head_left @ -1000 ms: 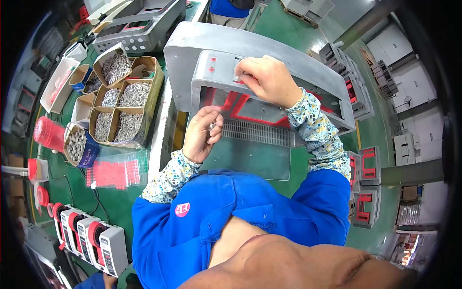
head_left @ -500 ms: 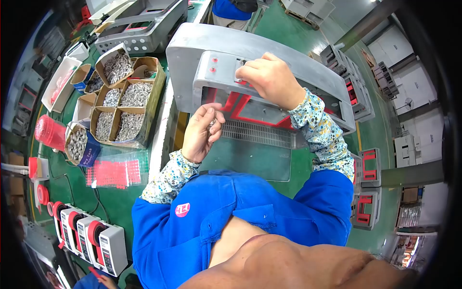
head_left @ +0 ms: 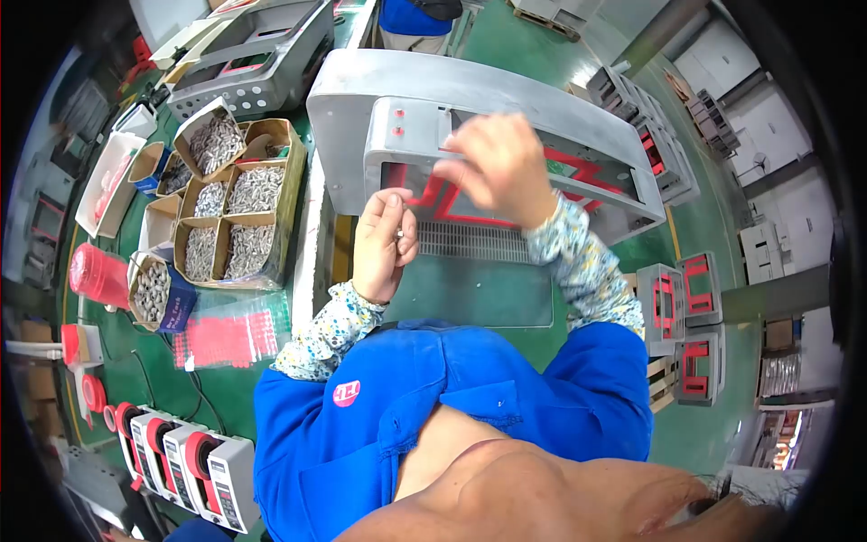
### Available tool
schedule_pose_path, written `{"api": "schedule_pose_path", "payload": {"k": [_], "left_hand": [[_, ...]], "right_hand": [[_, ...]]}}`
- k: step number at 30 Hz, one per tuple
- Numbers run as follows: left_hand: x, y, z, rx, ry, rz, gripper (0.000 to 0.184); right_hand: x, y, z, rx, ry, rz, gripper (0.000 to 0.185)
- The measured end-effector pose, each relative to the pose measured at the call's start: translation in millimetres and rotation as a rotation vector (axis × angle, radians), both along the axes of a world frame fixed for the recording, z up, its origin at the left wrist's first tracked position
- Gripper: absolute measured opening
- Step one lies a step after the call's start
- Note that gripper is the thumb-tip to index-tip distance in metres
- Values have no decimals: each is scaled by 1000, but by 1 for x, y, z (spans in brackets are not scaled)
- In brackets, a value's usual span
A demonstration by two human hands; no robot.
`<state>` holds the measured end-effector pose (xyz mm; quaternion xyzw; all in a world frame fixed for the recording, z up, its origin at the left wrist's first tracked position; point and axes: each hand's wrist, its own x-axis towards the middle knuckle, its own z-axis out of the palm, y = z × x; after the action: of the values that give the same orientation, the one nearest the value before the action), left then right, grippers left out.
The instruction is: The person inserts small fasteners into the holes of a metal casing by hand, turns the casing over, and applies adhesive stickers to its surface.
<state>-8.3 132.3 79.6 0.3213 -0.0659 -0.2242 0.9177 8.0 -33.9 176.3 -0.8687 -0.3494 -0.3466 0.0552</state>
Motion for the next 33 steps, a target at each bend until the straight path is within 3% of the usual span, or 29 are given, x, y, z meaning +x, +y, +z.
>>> {"api": "schedule_pose_path", "payload": {"k": [2, 3, 6, 8, 9, 10, 14, 17, 30, 33], "left_hand": [[-4, -2, 0, 21, -220, 120, 22], [-9, -1, 4, 175, -296, 140, 23], [-11, 5, 7, 247, -425, 98, 25], [-7, 18, 1, 210, -315, -52, 23], [-4, 25, -3, 174, -202, -191, 23], [-2, 30, -7, 144, -77, -168, 20], [4, 40, -32, 71, 55, -72, 18], [1, 50, -35, 48, 151, -121, 15], [4, 64, -28, 154, -15, -239, 18], [8, 73, -27, 165, -32, -333, 24]], "right_hand": [[-29, 20, -14, 91, 72, 16, 17], [-35, 27, -28, 203, 175, 37, 16], [-44, 31, -52, 367, 324, 33, 13], [-47, 35, -54, 417, 367, 14, 11], [-46, 37, -54, 480, 260, -31, 10], [-44, 39, -53, 540, 150, -76, 10], [-14, 36, -65, 398, -299, -261, 11], [-5, 38, -67, 321, -395, -314, 12], [-5, 53, -62, 178, -243, -537, 24], [-21, 63, -60, 360, -147, -503, 30]]}}
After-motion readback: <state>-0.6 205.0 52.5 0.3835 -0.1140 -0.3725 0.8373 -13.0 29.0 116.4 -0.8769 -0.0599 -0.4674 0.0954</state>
